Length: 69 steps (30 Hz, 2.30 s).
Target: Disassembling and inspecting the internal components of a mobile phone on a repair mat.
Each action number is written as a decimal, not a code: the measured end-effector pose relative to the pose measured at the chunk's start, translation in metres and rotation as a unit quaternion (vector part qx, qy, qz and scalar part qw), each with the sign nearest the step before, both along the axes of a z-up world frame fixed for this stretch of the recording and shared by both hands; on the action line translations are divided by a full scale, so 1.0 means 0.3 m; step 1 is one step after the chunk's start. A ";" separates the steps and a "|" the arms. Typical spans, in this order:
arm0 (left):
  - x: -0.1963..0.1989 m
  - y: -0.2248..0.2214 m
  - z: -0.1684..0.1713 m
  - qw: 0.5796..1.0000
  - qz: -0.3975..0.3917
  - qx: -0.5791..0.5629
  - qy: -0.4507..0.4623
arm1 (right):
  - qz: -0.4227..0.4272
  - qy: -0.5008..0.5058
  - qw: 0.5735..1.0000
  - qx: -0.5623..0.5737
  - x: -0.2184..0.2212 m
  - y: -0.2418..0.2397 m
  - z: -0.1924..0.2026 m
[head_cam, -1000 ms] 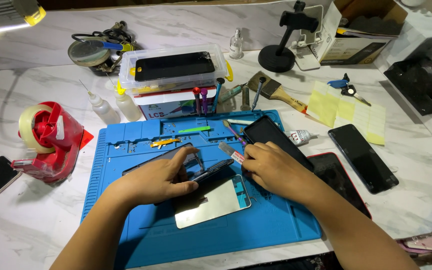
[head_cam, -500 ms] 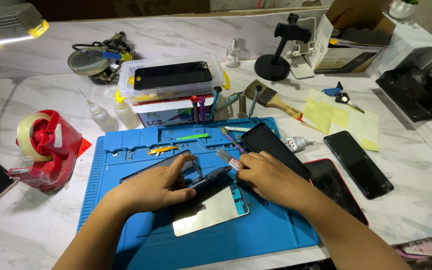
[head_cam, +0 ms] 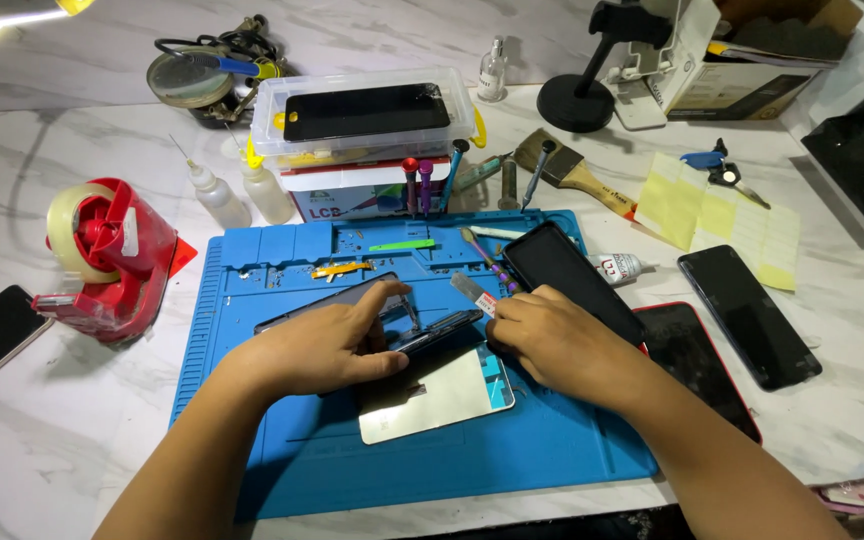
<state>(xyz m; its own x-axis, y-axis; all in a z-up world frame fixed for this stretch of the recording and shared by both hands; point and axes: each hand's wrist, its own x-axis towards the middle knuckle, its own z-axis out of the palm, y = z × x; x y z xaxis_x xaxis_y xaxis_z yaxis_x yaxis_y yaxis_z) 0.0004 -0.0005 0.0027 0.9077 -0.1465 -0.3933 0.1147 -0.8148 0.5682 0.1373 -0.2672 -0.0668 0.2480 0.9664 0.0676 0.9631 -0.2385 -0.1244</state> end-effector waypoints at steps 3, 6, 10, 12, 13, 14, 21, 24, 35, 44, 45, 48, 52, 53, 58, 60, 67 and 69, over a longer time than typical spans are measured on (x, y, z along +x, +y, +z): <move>0.000 0.008 -0.004 1.000 0.005 -0.009 -0.003 | -0.002 0.016 1.000 -0.003 0.002 -0.006 -0.010; -0.002 0.015 -0.006 1.000 0.005 -0.019 -0.010 | -0.010 0.033 0.999 -0.010 0.008 -0.011 -0.022; 0.000 0.018 -0.016 1.000 -0.004 -0.017 -0.013 | -0.017 0.071 0.997 0.003 0.012 -0.011 -0.024; 0.003 0.016 -0.017 1.000 -0.006 -0.016 -0.014 | -0.017 0.094 0.995 0.012 0.005 -0.008 -0.008; 0.003 0.015 -0.017 1.000 -0.004 -0.012 -0.012 | -0.015 0.111 0.994 0.022 0.000 -0.004 0.005; 0.002 0.013 -0.016 1.000 -0.002 -0.008 -0.009 | -0.013 0.127 0.991 0.032 -0.006 0.000 0.017; -0.007 -0.005 0.004 1.000 -0.002 0.007 -0.004 | -0.015 0.128 0.992 0.016 -0.004 -0.017 0.013; -0.018 -0.024 0.000 0.999 -0.009 0.030 -0.008 | -0.034 0.069 0.997 0.002 0.011 -0.021 -0.002; -0.066 -0.136 -0.144 0.959 -0.144 0.169 -0.177 | -0.088 -0.010 0.994 0.058 0.026 -0.042 0.057; -0.055 -0.156 -0.209 0.916 -0.164 0.265 -0.251 | -0.075 -0.023 0.995 0.064 0.024 -0.041 0.055; -0.055 -0.157 -0.209 0.916 -0.164 0.265 -0.251 | -0.075 -0.023 0.995 0.064 0.024 -0.040 0.056; -0.053 -0.159 -0.198 0.917 -0.167 0.284 -0.223 | -0.080 -0.016 0.995 0.060 0.026 -0.042 0.057; -0.051 -0.165 -0.172 0.929 -0.167 0.288 -0.163 | -0.114 -0.016 0.991 0.066 0.037 -0.050 0.053; -0.052 -0.167 -0.169 0.930 -0.168 0.291 -0.147 | -0.130 -0.027 0.988 0.080 0.039 -0.054 0.051; -0.050 -0.163 -0.178 0.937 -0.162 0.277 -0.139 | -0.173 -0.070 0.980 0.068 0.051 -0.057 0.051; -0.050 -0.162 -0.180 0.938 -0.163 0.274 -0.138 | -0.200 -0.080 0.975 0.060 0.059 -0.065 0.053; -0.049 -0.157 -0.176 0.944 -0.192 0.234 -0.135 | -0.300 -0.129 0.945 0.019 0.102 -0.091 0.080; -0.050 -0.158 -0.176 0.944 -0.195 0.227 -0.141 | -0.319 -0.121 0.940 -0.019 0.098 -0.079 0.103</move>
